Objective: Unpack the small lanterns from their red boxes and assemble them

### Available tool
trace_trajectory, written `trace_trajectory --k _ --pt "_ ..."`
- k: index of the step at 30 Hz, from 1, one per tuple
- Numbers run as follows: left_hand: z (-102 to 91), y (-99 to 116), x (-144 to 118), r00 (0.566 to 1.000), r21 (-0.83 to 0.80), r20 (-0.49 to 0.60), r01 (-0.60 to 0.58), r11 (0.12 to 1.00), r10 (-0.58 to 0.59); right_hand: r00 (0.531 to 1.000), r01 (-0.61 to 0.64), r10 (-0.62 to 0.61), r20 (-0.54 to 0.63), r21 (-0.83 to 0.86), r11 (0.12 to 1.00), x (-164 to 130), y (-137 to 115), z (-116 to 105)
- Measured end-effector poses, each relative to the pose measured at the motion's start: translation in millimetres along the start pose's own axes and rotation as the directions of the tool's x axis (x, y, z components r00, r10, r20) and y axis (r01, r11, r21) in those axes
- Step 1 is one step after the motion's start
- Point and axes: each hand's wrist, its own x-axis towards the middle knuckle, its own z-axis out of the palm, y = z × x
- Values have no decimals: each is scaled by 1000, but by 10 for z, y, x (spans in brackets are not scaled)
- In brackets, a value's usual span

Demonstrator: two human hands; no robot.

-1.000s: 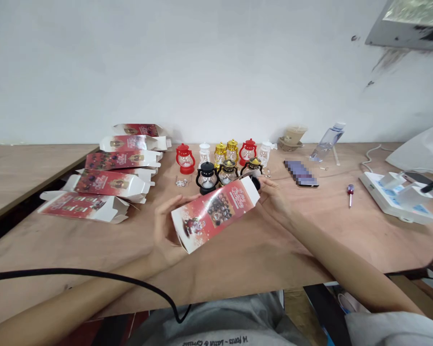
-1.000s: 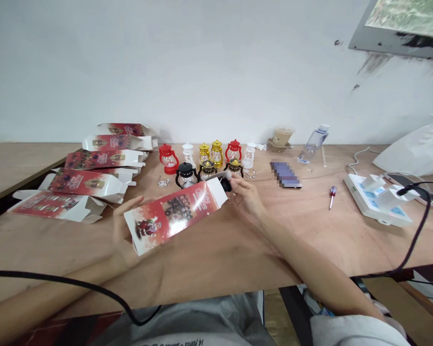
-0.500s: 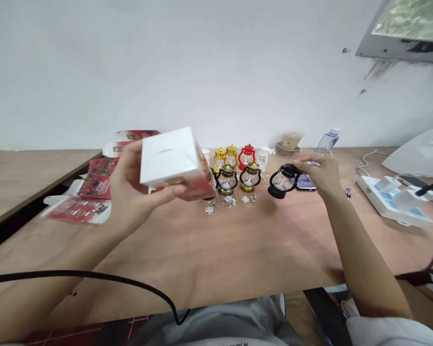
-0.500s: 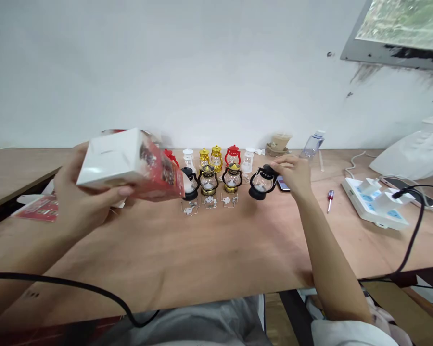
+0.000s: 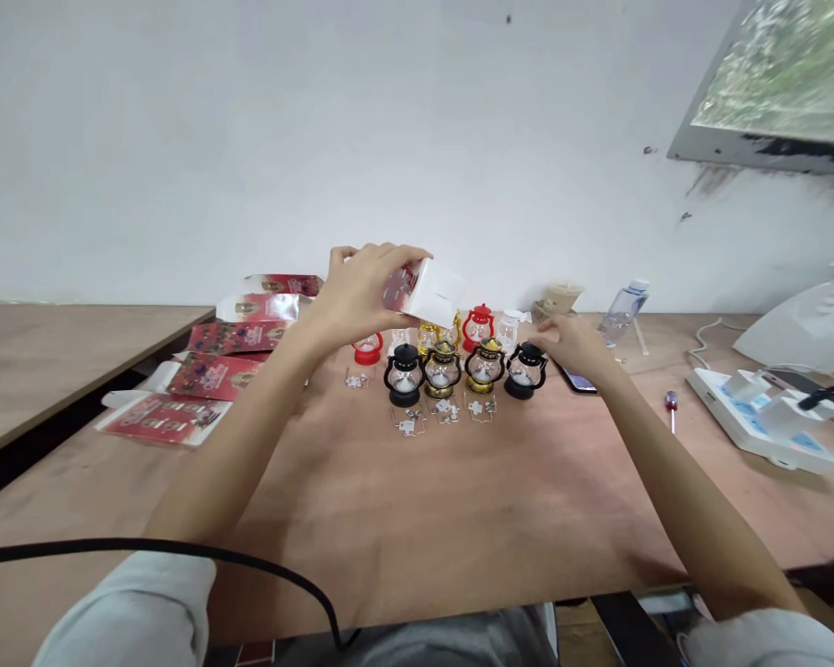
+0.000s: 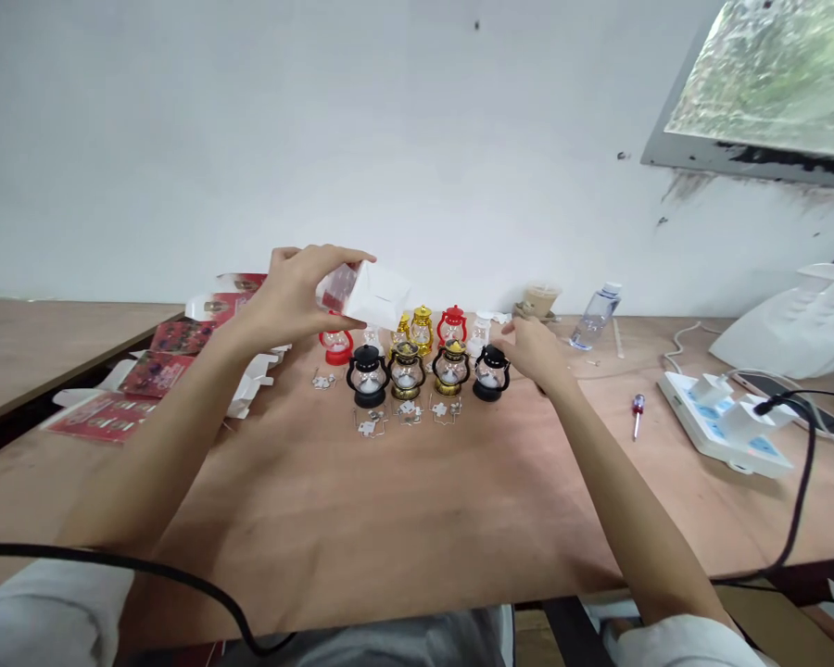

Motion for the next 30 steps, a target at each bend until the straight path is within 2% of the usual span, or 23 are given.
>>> trace_trajectory --k 2,3,6,8,10,14,19,23,27,30 --pt "50 -24 -30 1000 98 -10 -5 995 6 988 59 -44 -146 95 994 -55 -253 -121" --pt "73 -28 -47 1000 158 -20 -10 987 13 985 90 -55 -165 210 974 -90 -419 -172" --pt "142 -28 -79 993 319 -90 -39 947 72 982 182 -136 -131 471 863 -192 -960 -234" --pt "187 -42 -85 979 392 -162 -53 918 126 977 213 -180 -114 525 824 -225 -1249 -189" --pt "220 -79 -87 958 440 -231 -53 896 171 979 200 -178 -95 553 809 -223 -1425 -107" --pt "224 -196 -105 933 471 -263 -99 877 246 982 166 -184 -41 646 745 -183 -1524 8" --pt "200 -278 -116 918 482 -249 -159 862 308 984 172 -164 -77 685 708 -223 -1553 -5" --pt "202 -299 -108 907 455 -285 -158 876 311 976 213 -181 -123 723 658 -258 -1582 5" --pt "179 -308 -107 920 379 -255 -187 906 297 961 274 -204 -188 765 583 -272 -1616 63" --pt "154 -277 -109 926 378 -262 -161 912 272 958 283 -192 -212 800 528 -289 -1652 134"
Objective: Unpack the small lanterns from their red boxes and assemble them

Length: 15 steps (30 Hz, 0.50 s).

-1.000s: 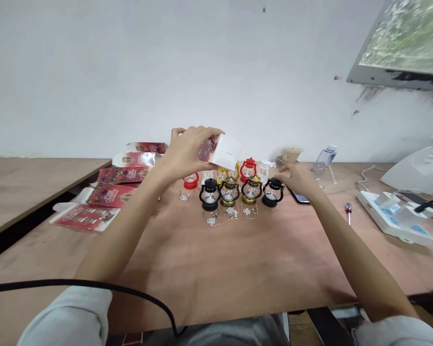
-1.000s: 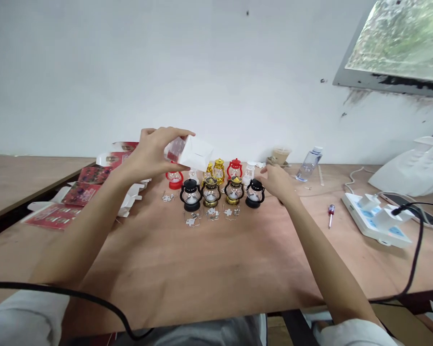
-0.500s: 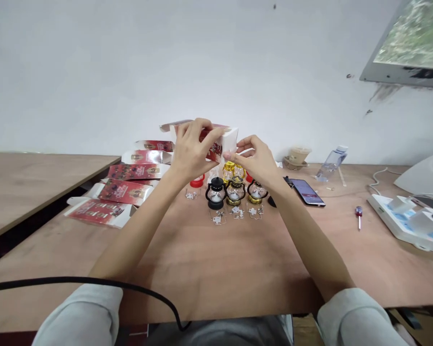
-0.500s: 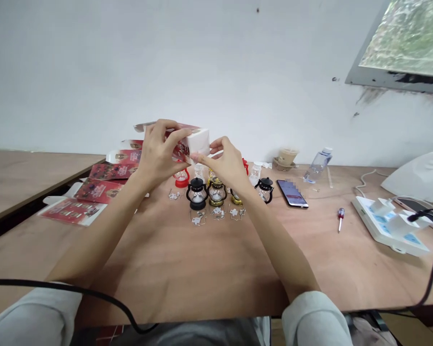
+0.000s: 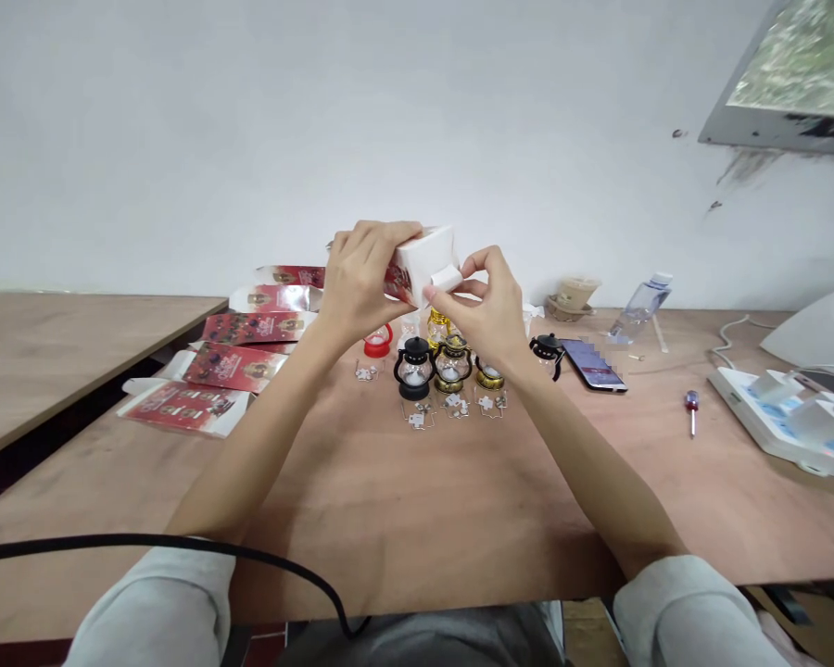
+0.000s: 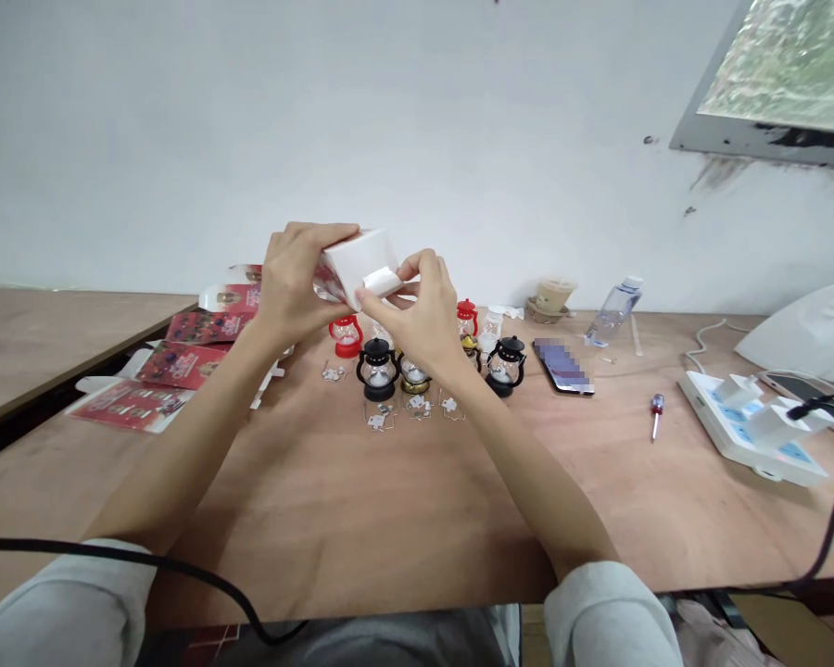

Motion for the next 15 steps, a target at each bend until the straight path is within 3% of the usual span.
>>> trace_trajectory --k 7,12,15 --pt "-48 -57 -15 992 25 -66 112 993 -110 984 175 -175 -19 -24 984 -16 71 32" --pt "-23 -63 -3 996 49 76 -47 998 43 970 245 -235 71 -256 935 32 76 -83" --pt "-12 16 18 978 15 170 -125 992 120 915 391 -307 264 -385 836 60 41 -171"
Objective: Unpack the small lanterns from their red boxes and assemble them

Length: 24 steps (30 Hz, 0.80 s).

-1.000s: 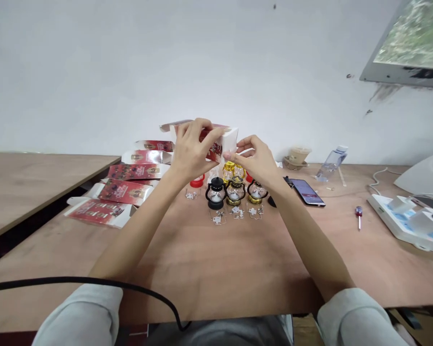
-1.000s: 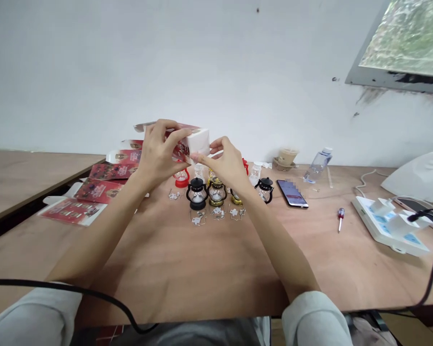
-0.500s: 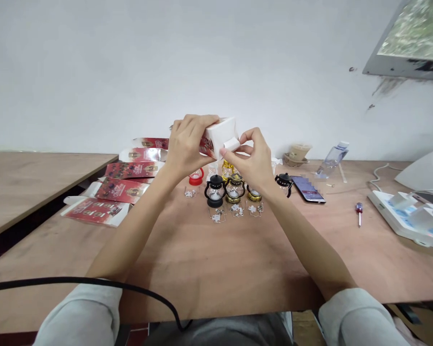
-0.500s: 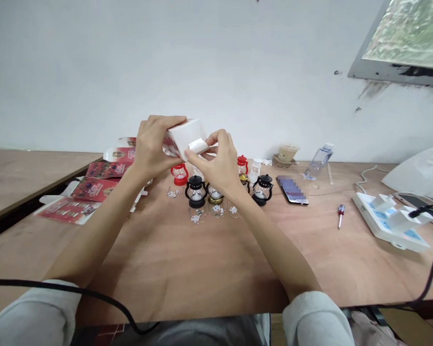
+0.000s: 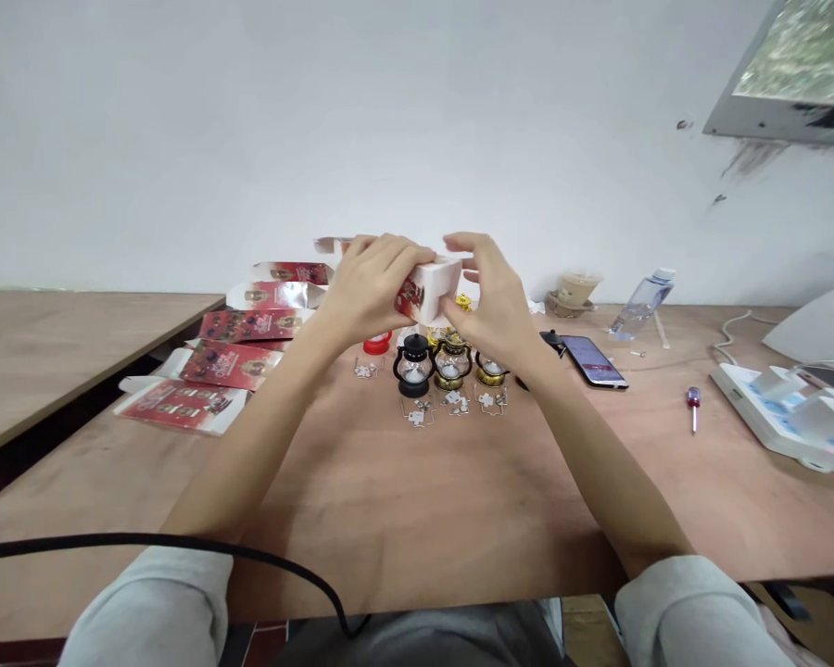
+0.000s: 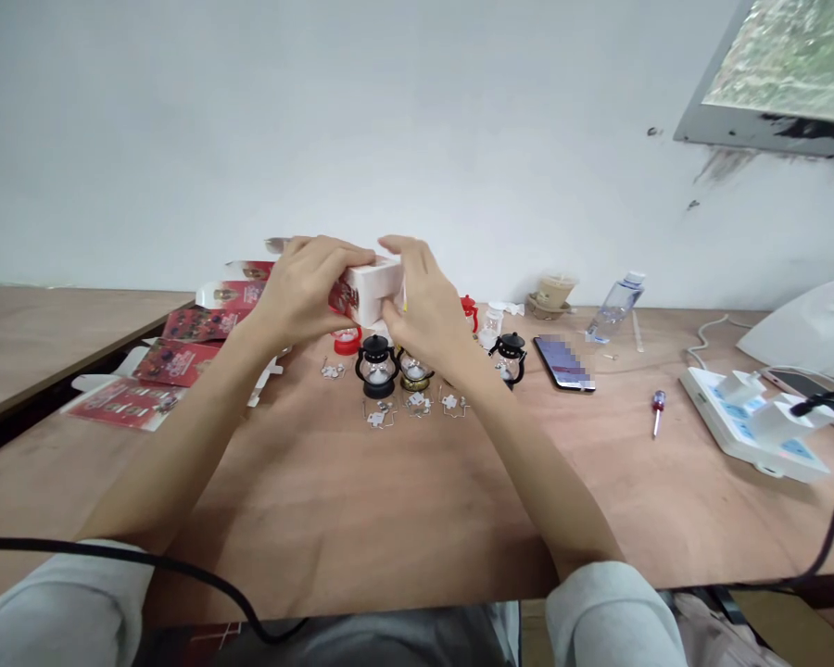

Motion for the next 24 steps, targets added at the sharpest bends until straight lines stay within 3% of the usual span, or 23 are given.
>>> trace_trajectory --k 4,11,17,24 --pt "1 51 15 999 -39 44 -15 999 17 983 69 -32 180 -205 976 3 -49 -81" --pt "-60 63 26 995 -80 95 -6 997 14 986 40 21 163 -357 933 9 -100 -91" --pt "-126 51 28 983 -118 179 -3 993 24 965 51 -5 264 -168 985 4 -68 -292" --pt "-81 66 35 966 -110 244 -56 992 82 936 -124 86 342 92 988 6 -88 -545"
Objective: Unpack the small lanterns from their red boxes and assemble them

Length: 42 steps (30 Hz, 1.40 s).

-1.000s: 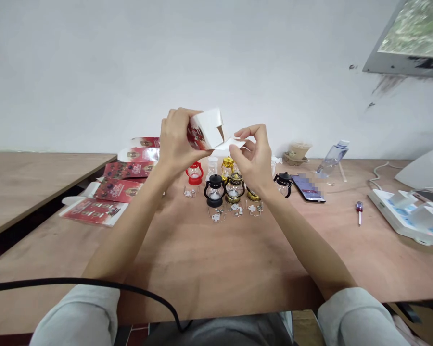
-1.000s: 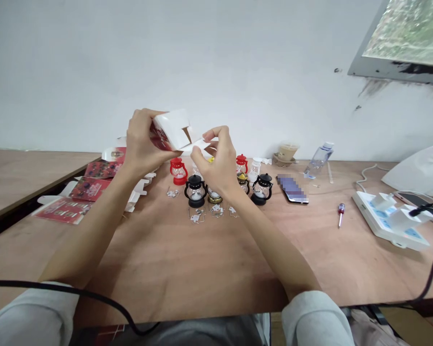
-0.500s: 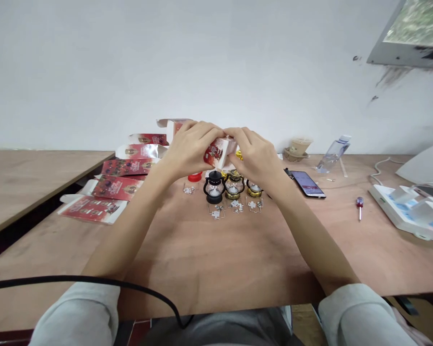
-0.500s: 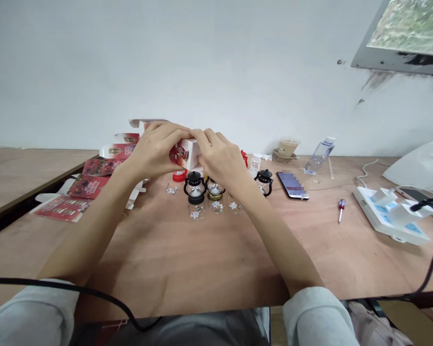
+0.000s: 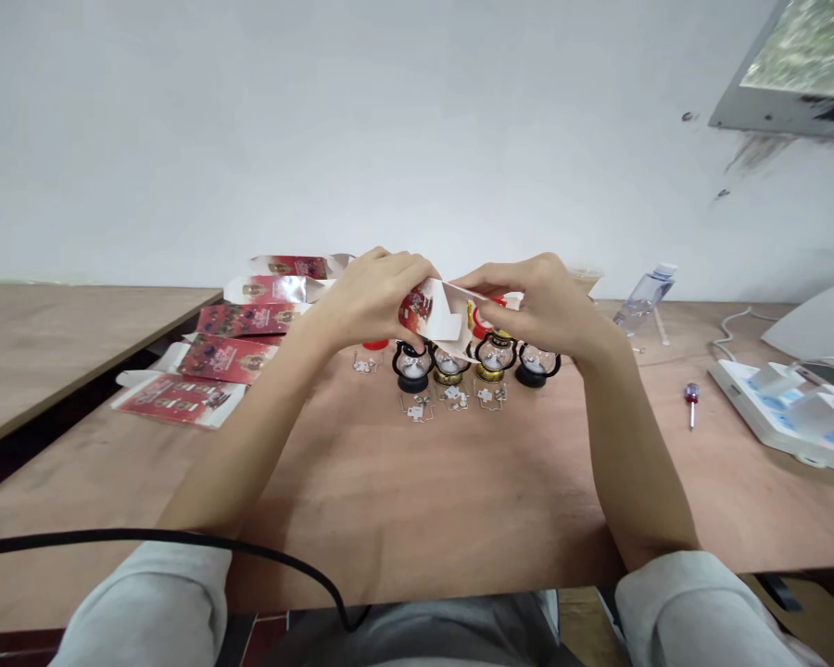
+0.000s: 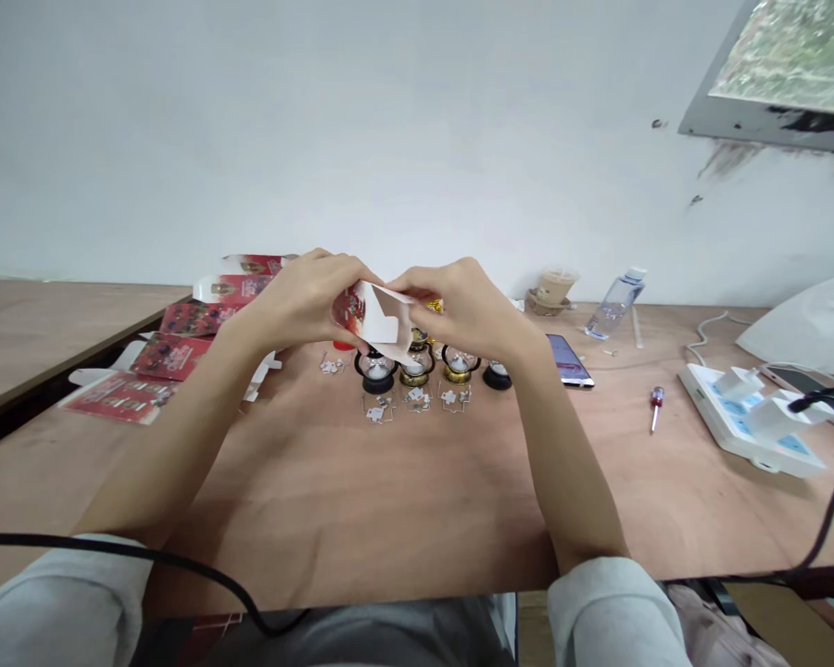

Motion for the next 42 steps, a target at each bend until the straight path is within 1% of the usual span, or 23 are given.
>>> trace_trajectory --k 2,5,10,11,13,16,18,19,21,25,28,30,31,32,33,34,35,36,37,38,39,40,42 --pt "13 26 1 1000 -1 -20 17 1000 -17 1000 -16 16 -7 25 1000 -5 -4 -34" --pt "29 42 -17 992 -10 -92 84 996 -85 1000 -2 4 -20 101 995 4 13 -46" --pt "50 -6 -75 947 -137 -231 193 972 -221 999 34 -38 4 355 934 13 27 -46" --pt "47 -9 -81 928 -171 -269 216 961 -257 999 45 -47 -7 398 916 14 25 -45" --pt "26 10 -80 870 -243 -362 259 935 -335 998 51 -24 -65 443 895 23 20 -19" --pt "-32 84 -53 752 -351 -494 286 892 -436 984 -1 81 -159 449 894 67 22 113" --pt "-78 130 -31 688 -417 -542 278 865 -483 978 -43 136 -161 476 878 107 28 256" --pt "-103 141 -22 671 -452 -544 271 850 -503 976 -58 155 -156 499 865 126 30 329" --pt "-167 135 -17 666 -541 -515 236 807 -540 970 -76 187 -153 544 836 152 34 453" --pt "-391 30 -85 693 -746 -397 137 651 -601 971 -108 209 -115 570 815 152 37 529" --pt "-606 -101 -221 742 -742 -210 304 598 -637 986 -142 169 3 557 818 135 21 486" --pt "-732 -231 -351 729 -679 -168 403 614 -664 986 -167 158 62 509 844 126 1 441" --pt "-784 -313 -429 696 -655 -193 434 619 -692 985 -174 161 69 464 868 119 -9 413" --pt "-830 -404 -515 646 -638 -222 470 610 -730 984 -178 166 65 403 898 109 -14 378" --pt "-867 -503 -610 575 -621 -244 526 581 -781 983 -182 172 59 322 929 92 -13 337" --pt "-896 -608 -716 478 -603 -254 601 525 -841 982 -186 178 56 222 957 70 -3 288" --pt "-913 -716 -832 361 -571 -259 691 443 -896 980 -194 188 61 109 975 41 20 231" --pt "-918 -823 -955 273 -527 -223 774 352 -936 976 -205 205 76 -6 979 7 56 167" --pt "-906 -930 -1085 161 -483 -237 836 260 -958 968 -221 232 96 -113 969 -30 107 97" --pt "-878 -1034 -1217 93 -447 -215 876 183 -972 957 -238 264 120 -200 951 -69 173 23" --pt "-833 -1135 -1347 -11 -433 -210 897 83 -978 943 -254 298 150 -260 932 -106 254 -52" --pt "-774 -1232 -1472 -90 -434 -210 901 10 -974 928 -272 332 172 -299 915 -141 349 -126" --pt "-627 -1408 -1692 -118 -433 -169 901 -34 -979 895 -305 395 208 -359 882 -195 571 -262"
